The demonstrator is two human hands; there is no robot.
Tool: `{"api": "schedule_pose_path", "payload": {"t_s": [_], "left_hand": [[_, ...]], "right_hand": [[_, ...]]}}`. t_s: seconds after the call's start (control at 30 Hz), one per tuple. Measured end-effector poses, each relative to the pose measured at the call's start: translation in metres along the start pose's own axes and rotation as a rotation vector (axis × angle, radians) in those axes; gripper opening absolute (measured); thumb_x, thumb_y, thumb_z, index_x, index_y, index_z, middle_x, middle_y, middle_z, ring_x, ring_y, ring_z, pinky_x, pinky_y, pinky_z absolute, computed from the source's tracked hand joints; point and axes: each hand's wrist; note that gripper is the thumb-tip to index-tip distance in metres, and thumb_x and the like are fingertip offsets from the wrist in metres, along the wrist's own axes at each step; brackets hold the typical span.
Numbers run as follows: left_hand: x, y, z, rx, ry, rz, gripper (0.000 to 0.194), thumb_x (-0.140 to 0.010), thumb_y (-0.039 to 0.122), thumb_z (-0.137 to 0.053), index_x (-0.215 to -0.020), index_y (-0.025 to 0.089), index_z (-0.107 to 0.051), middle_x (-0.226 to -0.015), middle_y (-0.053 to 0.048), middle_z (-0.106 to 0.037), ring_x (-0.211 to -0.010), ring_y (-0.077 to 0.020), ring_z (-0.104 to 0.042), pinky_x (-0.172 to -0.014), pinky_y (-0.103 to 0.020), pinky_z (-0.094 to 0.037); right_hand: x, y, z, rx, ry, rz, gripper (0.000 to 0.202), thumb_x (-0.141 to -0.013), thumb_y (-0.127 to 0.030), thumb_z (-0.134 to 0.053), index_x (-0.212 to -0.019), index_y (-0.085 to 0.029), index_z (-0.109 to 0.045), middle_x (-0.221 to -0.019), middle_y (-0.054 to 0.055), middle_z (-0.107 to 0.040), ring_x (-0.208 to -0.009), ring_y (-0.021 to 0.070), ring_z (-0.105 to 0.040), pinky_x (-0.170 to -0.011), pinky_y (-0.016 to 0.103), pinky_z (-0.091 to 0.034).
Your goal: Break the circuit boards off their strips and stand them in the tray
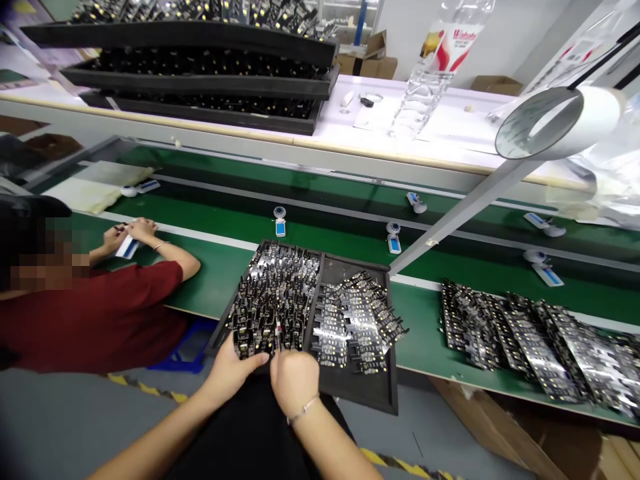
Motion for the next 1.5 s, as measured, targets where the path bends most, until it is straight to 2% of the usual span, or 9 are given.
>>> {"api": "schedule_pose_path", "payload": {"t_s": [0.13, 0.27, 0.4, 0.5, 0.73, 0.93, 1.1, 1.33, 1.5], "left_hand": [[-0.031, -0.007, 0.04, -0.173, 0.158, -0.082, 0.06, -0.06, 0.032, -0.08, -0.11, 0.017, -0.052, -0.104, -0.008, -0.068, -0.095, -0.0267, -0.065, -0.088, -0.043, -0.05], [-0.058, -0.039, 0.08, -0.359, 0.168, -0.116, 0.064, -0.055, 0.035, -0.08, -0.111, 0.018, -0.053, -0.107, -0.009, -0.069, -0.1, -0.0288, -0.064, -0.09, -0.044, -0.05], [-0.066, -0.07, 0.087, -0.44, 0.135, -0.074, 0.068, -0.05, 0.039, -0.082, -0.107, 0.016, -0.055, -0.103, -0.009, -0.071, -0.095, -0.0281, -0.067, -0.083, -0.04, -0.053], [-0.066, -0.075, 0.087, -0.533, 0.171, -0.067, 0.056, -0.064, 0.05, -0.072, -0.107, 0.016, -0.055, -0.102, -0.01, -0.071, -0.094, -0.027, -0.067, -0.08, -0.037, -0.052], [-0.06, -0.066, 0.106, -0.79, 0.242, -0.172, 0.035, -0.09, 0.047, -0.038, -0.073, 0.023, -0.056, -0.061, -0.001, -0.06, -0.062, -0.0215, -0.06, -0.064, -0.031, -0.044], [-0.073, -0.074, 0.085, -0.909, 0.323, -0.353, 0.03, -0.09, 0.04, -0.039, -0.094, 0.019, -0.06, -0.107, -0.012, -0.063, -0.106, -0.0274, -0.055, -0.096, -0.04, -0.038], [-0.092, -0.075, 0.067, -0.959, 0.387, -0.395, 0.032, -0.09, 0.04, -0.039, -0.101, 0.018, -0.059, -0.111, -0.015, -0.061, -0.109, -0.0307, -0.052, -0.096, -0.045, -0.037], [-0.08, -0.077, 0.103, -0.966, 0.364, -0.393, 0.034, -0.094, 0.036, -0.028, -0.088, 0.02, -0.057, -0.089, -0.009, -0.062, -0.091, -0.0245, -0.058, -0.086, -0.038, -0.045], [-0.059, -0.102, 0.107, -1.021, 0.296, -0.357, 0.035, -0.089, 0.041, -0.038, -0.104, 0.016, -0.058, -0.115, -0.015, -0.059, -0.113, -0.0288, -0.053, -0.099, -0.045, -0.041]], "right_hand": [[-0.025, 0.008, -0.011, -0.169, -0.053, -0.141, 0.052, -0.097, -0.038, -0.024, -0.08, -0.012, -0.066, -0.081, 0.017, -0.069, -0.077, 0.0245, -0.064, -0.069, 0.032, -0.041], [-0.041, 0.021, -0.04, -0.321, -0.259, -0.118, 0.048, -0.097, -0.039, -0.03, -0.074, -0.017, -0.066, -0.075, 0.007, -0.07, -0.073, 0.0156, -0.065, -0.07, 0.024, -0.044], [-0.053, 0.009, -0.075, -0.392, -0.533, -0.178, 0.053, -0.096, -0.043, -0.026, -0.076, -0.016, -0.067, -0.055, 0.003, -0.064, -0.047, 0.0142, -0.06, -0.049, 0.023, -0.044], [-0.061, 0.001, -0.079, -0.365, -0.627, -0.239, 0.059, -0.092, -0.051, -0.03, -0.056, -0.016, -0.061, -0.041, 0.005, -0.057, -0.035, 0.0167, -0.053, -0.043, 0.027, -0.042], [-0.027, 0.035, -0.043, -0.359, -0.451, -0.177, 0.043, -0.086, -0.047, -0.043, -0.059, -0.019, -0.062, -0.053, 0.004, -0.064, -0.055, 0.0164, -0.06, -0.061, 0.026, -0.041], [0.014, 0.075, -0.051, -0.443, -0.394, -0.225, 0.037, -0.084, -0.042, -0.043, -0.082, -0.017, -0.07, -0.083, 0.007, -0.073, -0.081, 0.0204, -0.065, -0.07, 0.026, -0.042], [0.022, 0.086, -0.061, -0.505, -0.356, -0.23, 0.038, -0.083, -0.043, -0.042, -0.082, -0.016, -0.069, -0.084, 0.007, -0.072, -0.082, 0.0213, -0.065, -0.072, 0.027, -0.043], [0.034, 0.099, -0.056, -0.524, -0.243, -0.236, 0.036, -0.085, -0.044, -0.042, -0.085, -0.018, -0.068, -0.078, 0.004, -0.071, -0.075, 0.0204, -0.064, -0.069, 0.029, -0.043], [0.041, 0.119, -0.052, -0.448, -0.151, -0.28, 0.037, -0.085, -0.044, -0.041, -0.082, -0.018, -0.068, -0.064, 0.003, -0.065, -0.063, 0.0198, -0.061, -0.062, 0.029, -0.044]]}}
Point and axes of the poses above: each hand's wrist, its own x-axis away from the middle knuckle, its own z-axis out of the back of the hand, y = z × x
